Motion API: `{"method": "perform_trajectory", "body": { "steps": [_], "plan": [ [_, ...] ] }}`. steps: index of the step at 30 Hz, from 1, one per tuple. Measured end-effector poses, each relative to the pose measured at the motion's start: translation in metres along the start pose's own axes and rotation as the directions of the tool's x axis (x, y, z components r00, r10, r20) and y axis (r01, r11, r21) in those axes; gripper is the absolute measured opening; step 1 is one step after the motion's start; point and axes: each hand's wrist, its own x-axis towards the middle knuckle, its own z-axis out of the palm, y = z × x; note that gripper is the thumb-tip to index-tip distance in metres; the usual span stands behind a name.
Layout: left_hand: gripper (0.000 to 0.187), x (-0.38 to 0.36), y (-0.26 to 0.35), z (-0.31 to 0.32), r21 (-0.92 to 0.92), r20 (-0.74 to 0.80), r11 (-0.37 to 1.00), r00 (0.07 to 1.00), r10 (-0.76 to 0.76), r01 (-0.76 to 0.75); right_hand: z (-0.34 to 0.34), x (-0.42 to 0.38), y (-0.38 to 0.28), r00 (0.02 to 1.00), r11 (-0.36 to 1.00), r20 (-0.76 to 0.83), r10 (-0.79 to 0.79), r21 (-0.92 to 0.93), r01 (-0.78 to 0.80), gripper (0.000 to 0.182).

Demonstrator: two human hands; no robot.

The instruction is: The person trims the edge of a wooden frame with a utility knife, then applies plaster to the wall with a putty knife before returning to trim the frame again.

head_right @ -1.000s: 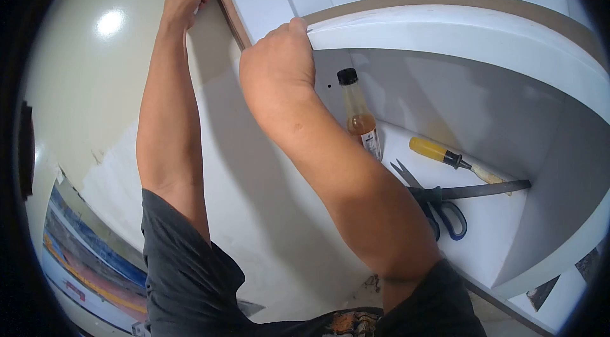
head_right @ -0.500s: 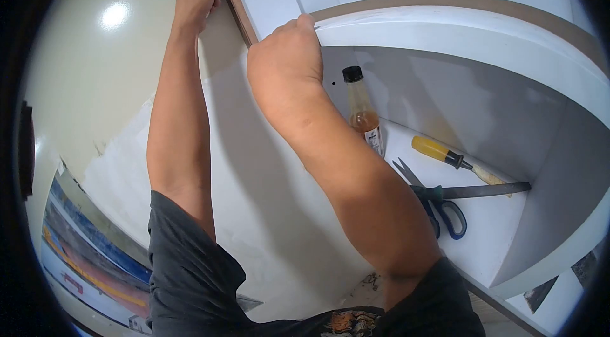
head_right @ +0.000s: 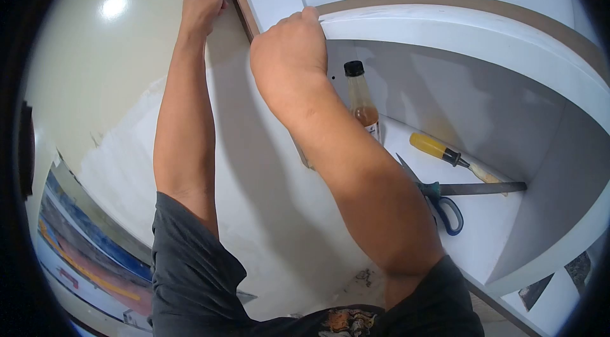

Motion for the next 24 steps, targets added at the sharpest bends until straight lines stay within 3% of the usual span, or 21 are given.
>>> {"method": "perform_trajectory", "body": {
  "steps": [24],
  "plan": [
    [0.027, -0.026, -0.023, 0.007, 0.017, 0.007, 1.000, 1.000, 0.015, -0.016, -0.005, 0.001, 0.000, 0.999, 0.999, -0.030, -0.013, 0.040, 0.014, 0.010]
  ]
}}
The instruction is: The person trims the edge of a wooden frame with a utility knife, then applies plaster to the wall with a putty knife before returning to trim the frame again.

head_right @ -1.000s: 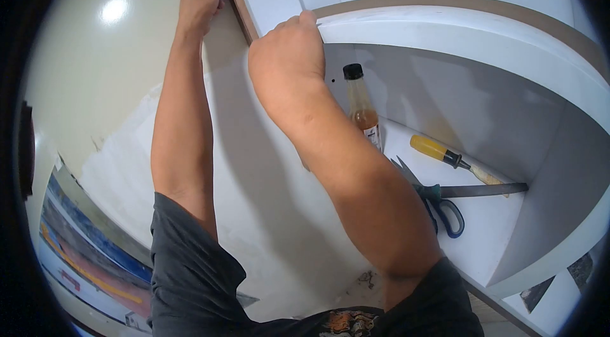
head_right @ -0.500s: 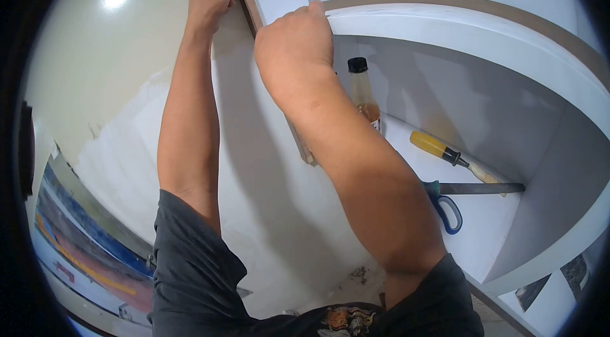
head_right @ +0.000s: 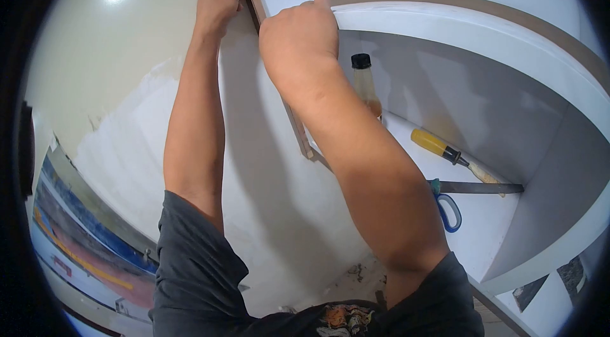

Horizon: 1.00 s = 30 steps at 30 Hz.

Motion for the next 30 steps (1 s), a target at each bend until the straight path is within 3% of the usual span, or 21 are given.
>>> {"method": "perform_trajectory", "body": {
  "steps": [10, 13, 19, 22, 25, 30],
  "plan": [
    [0.026, -0.014, -0.013, 0.006, 0.013, -0.009, 1.000, 1.000, 0.001, -0.001, -0.013, 0.016, 0.013, 0.999, 0.998, 0.029, -0.039, 0.056, 0.037, 0.012],
    [0.027, -0.015, -0.023, 0.010, 0.052, -0.018, 0.998, 0.999, 0.044, -0.043, -0.034, 0.025, 0.018, 0.937, 1.000, 0.350, -0.008, 0.029, -0.003, 0.014],
    [0.028, -0.022, -0.028, 0.013, 0.060, -0.035, 0.997, 0.998, 0.055, -0.053, -0.004, 0.024, 0.022, 0.980, 0.995, 0.183, -0.081, -0.050, 0.092, 0.016],
    [0.027, -0.024, -0.032, 0.015, 0.058, -0.021, 0.997, 0.998, 0.057, -0.056, 0.000, 0.021, 0.023, 0.986, 0.989, 0.136, -0.098, -0.094, 0.111, 0.014],
    [0.027, -0.026, -0.034, 0.016, 0.060, -0.016, 0.996, 0.998, 0.061, -0.060, -0.002, 0.020, 0.023, 0.978, 0.989, 0.190, -0.082, -0.108, 0.104, 0.020],
    [0.028, -0.036, -0.036, 0.017, 0.081, -0.012, 0.996, 0.999, 0.030, -0.028, 0.017, 0.027, 0.025, 0.993, 0.987, 0.044, -0.107, -0.119, 0.112, 0.022]
  ]
}}
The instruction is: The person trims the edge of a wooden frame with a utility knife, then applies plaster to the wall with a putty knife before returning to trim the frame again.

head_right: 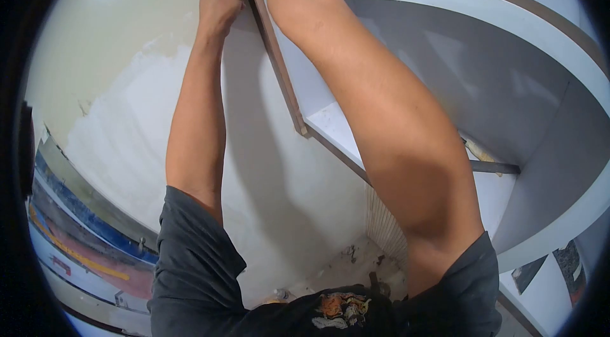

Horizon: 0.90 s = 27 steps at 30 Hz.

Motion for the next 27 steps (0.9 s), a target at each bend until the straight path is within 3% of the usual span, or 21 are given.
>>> {"method": "perform_trajectory", "body": {
  "steps": [27],
  "plan": [
    [0.028, -0.056, -0.006, 0.006, 0.008, 0.056, 0.996, 0.995, -0.086, 0.086, 0.001, -0.003, 0.001, 1.000, 0.999, -0.027, -0.006, -0.034, 0.005, 0.020]
  ]
}}
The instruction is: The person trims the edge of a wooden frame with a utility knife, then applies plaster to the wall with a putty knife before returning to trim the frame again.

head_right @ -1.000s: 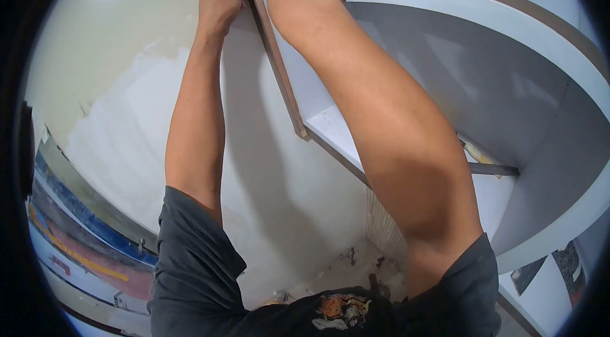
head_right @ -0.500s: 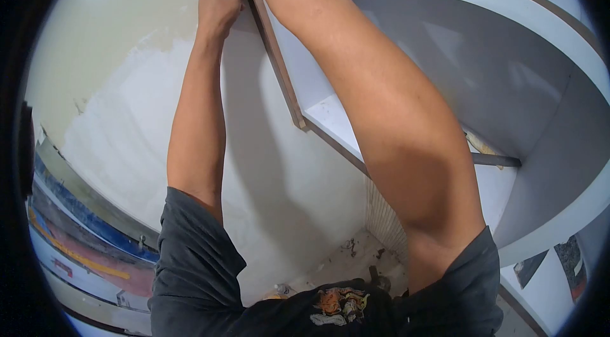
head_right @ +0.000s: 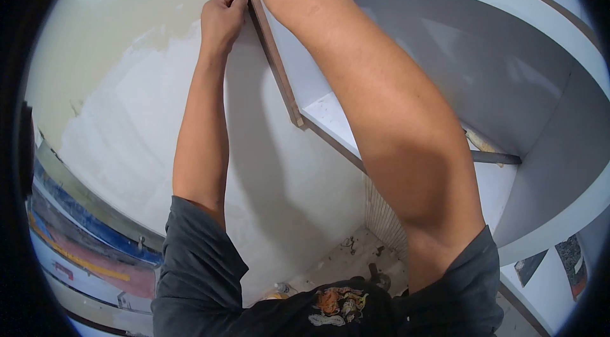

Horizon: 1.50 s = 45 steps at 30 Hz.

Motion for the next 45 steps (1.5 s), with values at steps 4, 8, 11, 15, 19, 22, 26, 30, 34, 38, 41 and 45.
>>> {"method": "perform_trajectory", "body": {
  "steps": [4, 8, 11, 15, 19, 22, 26, 30, 34, 38, 41, 45],
  "plan": [
    [0.028, -0.011, 0.002, 0.003, 0.011, -0.020, 1.000, 1.000, 0.001, -0.001, -0.003, -0.003, 0.000, 1.000, 1.000, -0.013, -0.002, 0.001, 0.002, 0.020],
    [0.028, -0.015, -0.002, 0.009, -0.005, -0.047, 1.000, 0.999, 0.009, -0.010, 0.000, -0.005, 0.002, 1.000, 1.000, -0.030, -0.008, -0.011, 0.008, 0.019],
    [0.028, -0.019, -0.005, 0.008, 0.031, -0.042, 0.999, 0.999, -0.010, 0.012, -0.001, -0.005, 0.002, 1.000, 1.000, -0.024, -0.017, -0.023, 0.017, 0.019],
    [0.030, -0.027, 0.004, 0.005, 0.048, -0.019, 0.996, 0.997, -0.073, 0.073, -0.001, -0.002, 0.001, 1.000, 1.000, -0.002, -0.021, -0.003, 0.021, 0.019],
    [0.029, -0.034, 0.001, 0.008, 0.019, -0.021, 0.996, 0.996, -0.084, 0.085, -0.004, -0.003, 0.000, 1.000, 1.000, -0.002, -0.024, -0.002, 0.024, 0.020],
    [0.028, -0.040, 0.001, 0.009, -0.004, -0.027, 0.995, 0.994, -0.103, 0.103, -0.008, -0.005, 0.000, 0.999, 1.000, 0.029, -0.022, 0.000, 0.022, 0.020],
    [0.027, -0.039, -0.006, 0.012, -0.016, -0.038, 0.996, 0.995, -0.087, 0.086, -0.007, -0.004, 0.000, 0.999, 1.000, 0.032, -0.019, 0.007, 0.019, 0.020],
    [0.027, -0.044, -0.002, 0.011, -0.009, -0.042, 0.994, 0.993, -0.110, 0.110, -0.006, -0.001, 0.000, 1.000, 1.000, 0.031, -0.005, 0.022, 0.005, 0.020],
    [0.027, -0.046, -0.002, 0.014, -0.020, -0.058, 0.995, 0.993, -0.100, 0.099, -0.007, -0.006, 0.000, 1.000, 0.999, -0.020, -0.004, 0.032, 0.004, 0.020],
    [0.027, -0.048, -0.007, 0.017, -0.042, -0.058, 0.995, 0.994, -0.097, 0.095, -0.002, -0.006, 0.002, 1.000, 1.000, -0.030, -0.002, 0.020, 0.002, 0.020],
    [0.027, -0.048, -0.011, 0.019, -0.062, -0.051, 0.993, 0.993, -0.104, 0.101, 0.000, -0.005, 0.001, 0.999, 1.000, -0.044, -0.001, 0.024, 0.002, 0.020],
    [0.027, -0.047, -0.009, 0.017, -0.087, -0.014, 0.984, 0.988, -0.155, 0.153, -0.002, -0.005, 0.001, 0.999, 1.000, -0.028, -0.018, -0.004, 0.018, 0.019]
  ]
}}
